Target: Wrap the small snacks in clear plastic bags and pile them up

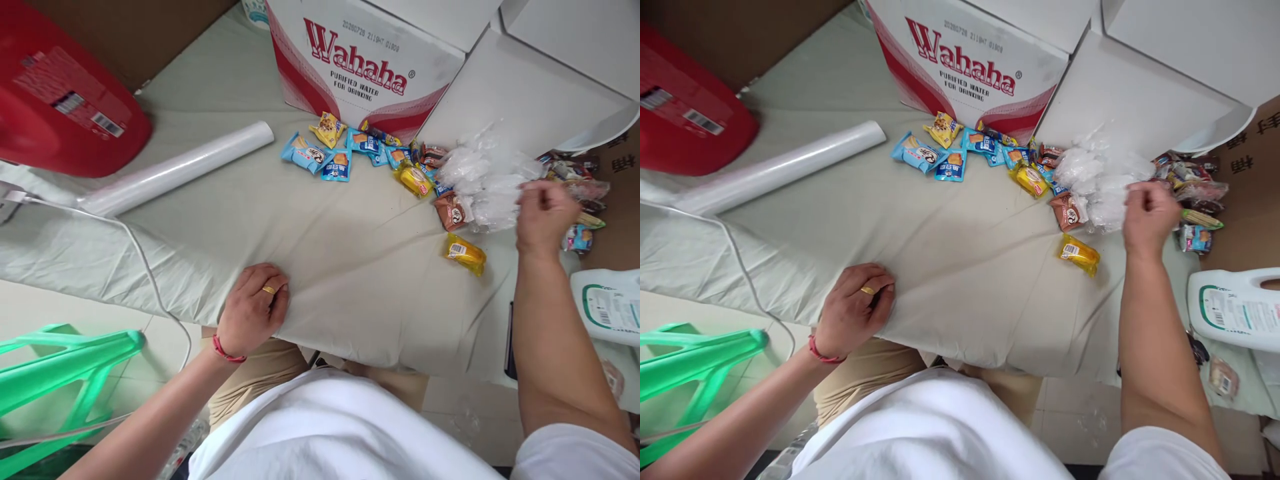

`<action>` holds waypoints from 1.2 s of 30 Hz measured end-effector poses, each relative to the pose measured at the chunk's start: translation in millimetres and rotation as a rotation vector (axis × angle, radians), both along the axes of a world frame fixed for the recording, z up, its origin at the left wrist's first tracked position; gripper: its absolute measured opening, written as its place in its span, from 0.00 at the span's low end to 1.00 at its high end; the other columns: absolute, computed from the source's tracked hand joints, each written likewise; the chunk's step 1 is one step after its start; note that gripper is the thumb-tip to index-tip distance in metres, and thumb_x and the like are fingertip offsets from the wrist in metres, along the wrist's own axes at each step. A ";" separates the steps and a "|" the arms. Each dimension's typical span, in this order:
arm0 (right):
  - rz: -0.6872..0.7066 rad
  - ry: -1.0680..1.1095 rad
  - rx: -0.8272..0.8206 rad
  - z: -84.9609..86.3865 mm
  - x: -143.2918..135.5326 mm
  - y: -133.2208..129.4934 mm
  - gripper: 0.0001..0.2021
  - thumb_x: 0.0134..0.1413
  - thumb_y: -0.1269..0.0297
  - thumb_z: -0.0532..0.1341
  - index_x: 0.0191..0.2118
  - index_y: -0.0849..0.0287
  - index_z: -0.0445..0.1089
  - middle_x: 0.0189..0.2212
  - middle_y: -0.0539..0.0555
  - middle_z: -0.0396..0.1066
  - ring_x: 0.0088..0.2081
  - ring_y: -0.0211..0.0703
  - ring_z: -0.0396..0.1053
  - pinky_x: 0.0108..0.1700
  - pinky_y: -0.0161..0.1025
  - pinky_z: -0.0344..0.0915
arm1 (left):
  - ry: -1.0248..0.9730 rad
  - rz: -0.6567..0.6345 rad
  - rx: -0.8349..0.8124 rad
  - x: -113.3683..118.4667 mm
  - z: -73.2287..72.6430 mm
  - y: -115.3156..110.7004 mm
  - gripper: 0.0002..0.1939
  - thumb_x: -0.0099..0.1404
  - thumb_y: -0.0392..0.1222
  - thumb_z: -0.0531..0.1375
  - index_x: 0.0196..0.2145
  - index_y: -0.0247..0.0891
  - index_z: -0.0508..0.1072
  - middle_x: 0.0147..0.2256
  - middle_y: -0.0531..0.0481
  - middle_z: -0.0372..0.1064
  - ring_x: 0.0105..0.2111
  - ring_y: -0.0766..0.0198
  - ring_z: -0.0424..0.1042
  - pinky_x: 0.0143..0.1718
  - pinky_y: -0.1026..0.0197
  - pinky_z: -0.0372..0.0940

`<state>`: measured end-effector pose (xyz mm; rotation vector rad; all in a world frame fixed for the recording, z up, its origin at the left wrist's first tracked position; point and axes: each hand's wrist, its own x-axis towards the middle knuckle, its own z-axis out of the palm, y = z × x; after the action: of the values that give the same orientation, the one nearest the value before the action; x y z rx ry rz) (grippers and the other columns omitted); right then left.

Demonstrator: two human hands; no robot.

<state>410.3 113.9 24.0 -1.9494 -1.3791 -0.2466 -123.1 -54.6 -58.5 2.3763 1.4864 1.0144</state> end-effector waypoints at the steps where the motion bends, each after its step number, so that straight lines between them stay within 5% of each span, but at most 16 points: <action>1: 0.062 -0.047 -0.143 -4.8 -14.5 -4.8 0.12 0.64 0.66 0.64 0.48 0.67 0.80 0.37 0.60 0.79 0.33 0.37 0.69 0.42 0.41 0.62 | -0.012 -0.011 0.006 0.1 0.6 0.2 0.08 0.66 0.30 0.60 0.40 0.39 0.76 0.39 0.44 0.76 0.45 0.51 0.77 0.49 0.50 0.73; 3: 0.123 -0.078 -0.352 -14.3 -39.2 -11.7 0.12 0.57 0.69 0.70 0.47 0.65 0.80 0.39 0.59 0.79 0.33 0.38 0.67 0.44 0.40 0.62 | -0.064 -0.034 0.009 -0.5 3.0 -0.7 0.08 0.67 0.30 0.60 0.39 0.40 0.76 0.38 0.45 0.76 0.44 0.53 0.77 0.48 0.52 0.73; 5: 0.094 -0.053 -0.369 -20.6 -58.8 -18.6 0.09 0.56 0.72 0.68 0.43 0.65 0.81 0.39 0.61 0.79 0.33 0.39 0.66 0.45 0.39 0.62 | -0.170 -0.029 -0.005 -1.5 8.3 -3.1 0.08 0.67 0.29 0.60 0.39 0.40 0.76 0.38 0.46 0.75 0.43 0.56 0.77 0.46 0.54 0.73; 9: 0.082 0.057 -0.010 -26.8 -110.6 -51.5 0.08 0.61 0.66 0.64 0.41 0.63 0.79 0.40 0.61 0.78 0.34 0.40 0.68 0.43 0.39 0.65 | -0.455 0.026 -0.253 8.2 29.0 -4.4 0.05 0.70 0.35 0.60 0.40 0.39 0.76 0.37 0.47 0.74 0.34 0.63 0.75 0.36 0.60 0.71; 13: 0.418 0.395 -0.018 -45.8 -190.7 -97.3 0.12 0.64 0.54 0.64 0.41 0.57 0.77 0.36 0.53 0.75 0.31 0.39 0.70 0.34 0.38 0.68 | -0.749 -0.169 -0.837 53.9 44.1 24.9 0.13 0.73 0.51 0.58 0.39 0.38 0.73 0.30 0.52 0.70 0.26 0.67 0.72 0.25 0.65 0.64; 16: 0.555 0.552 -0.078 -64.1 -231.4 -113.1 0.10 0.64 0.54 0.65 0.39 0.55 0.76 0.35 0.52 0.75 0.32 0.39 0.72 0.35 0.38 0.70 | -0.877 -0.291 -1.014 102.4 34.1 66.3 0.18 0.68 0.56 0.64 0.42 0.38 0.71 0.36 0.49 0.73 0.32 0.65 0.75 0.25 0.67 0.65; 19: 0.633 0.633 -0.111 -74.5 -237.4 -112.1 0.09 0.62 0.55 0.67 0.38 0.55 0.77 0.36 0.52 0.74 0.35 0.39 0.71 0.37 0.37 0.69 | -0.977 -0.334 -0.964 135.3 12.6 101.6 0.16 0.65 0.52 0.66 0.38 0.37 0.70 0.30 0.52 0.72 0.29 0.69 0.71 0.31 0.65 0.67; 22: 0.644 0.824 -0.184 -78.2 -225.7 -107.3 0.11 0.58 0.53 0.70 0.36 0.55 0.76 0.30 0.49 0.71 0.29 0.36 0.65 0.33 0.35 0.65 | -0.964 -0.428 -0.928 139.3 -1.9 117.0 0.17 0.63 0.53 0.69 0.35 0.37 0.71 0.25 0.56 0.69 0.25 0.70 0.67 0.29 0.65 0.63; 26: 0.649 1.111 -0.212 -78.5 -216.9 -105.0 0.15 0.51 0.51 0.75 0.35 0.54 0.74 0.24 0.44 0.64 0.24 0.32 0.57 0.27 0.32 0.56 | -1.022 -0.537 -1.027 125.2 -1.8 120.7 0.24 0.58 0.60 0.72 0.33 0.37 0.70 0.25 0.58 0.66 0.25 0.70 0.65 0.29 0.64 0.60; 30: 0.621 1.290 -0.188 -72.5 -220.1 -105.7 0.20 0.53 0.42 0.72 0.36 0.53 0.70 0.31 0.46 0.69 0.23 0.31 0.58 0.22 0.31 0.54 | -1.061 -0.597 -1.006 122.6 -0.4 124.2 0.24 0.55 0.58 0.75 0.32 0.36 0.71 0.30 0.56 0.67 0.30 0.70 0.66 0.37 0.62 0.62; 33: 0.586 1.292 -0.229 -70.0 -222.9 -108.3 0.22 0.56 0.38 0.68 0.43 0.51 0.72 0.34 0.48 0.71 0.23 0.32 0.62 0.18 0.31 0.55 | -1.065 -0.645 -0.929 125.0 -4.8 125.9 0.23 0.53 0.55 0.77 0.31 0.36 0.74 0.37 0.52 0.68 0.37 0.67 0.69 0.45 0.59 0.64; 36: 0.605 1.216 -0.327 -71.9 -223.5 -110.4 0.19 0.53 0.46 0.74 0.42 0.53 0.75 0.26 0.45 0.68 0.22 0.32 0.62 0.20 0.31 0.61 | -1.062 -0.683 -0.912 124.2 -8.6 127.0 0.21 0.53 0.53 0.78 0.31 0.35 0.76 0.40 0.50 0.69 0.40 0.66 0.70 0.48 0.58 0.64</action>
<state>186.8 3.5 -47.9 -1.3089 -1.0510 1.2920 1.1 72.4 -67.1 1.1534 0.4634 0.8665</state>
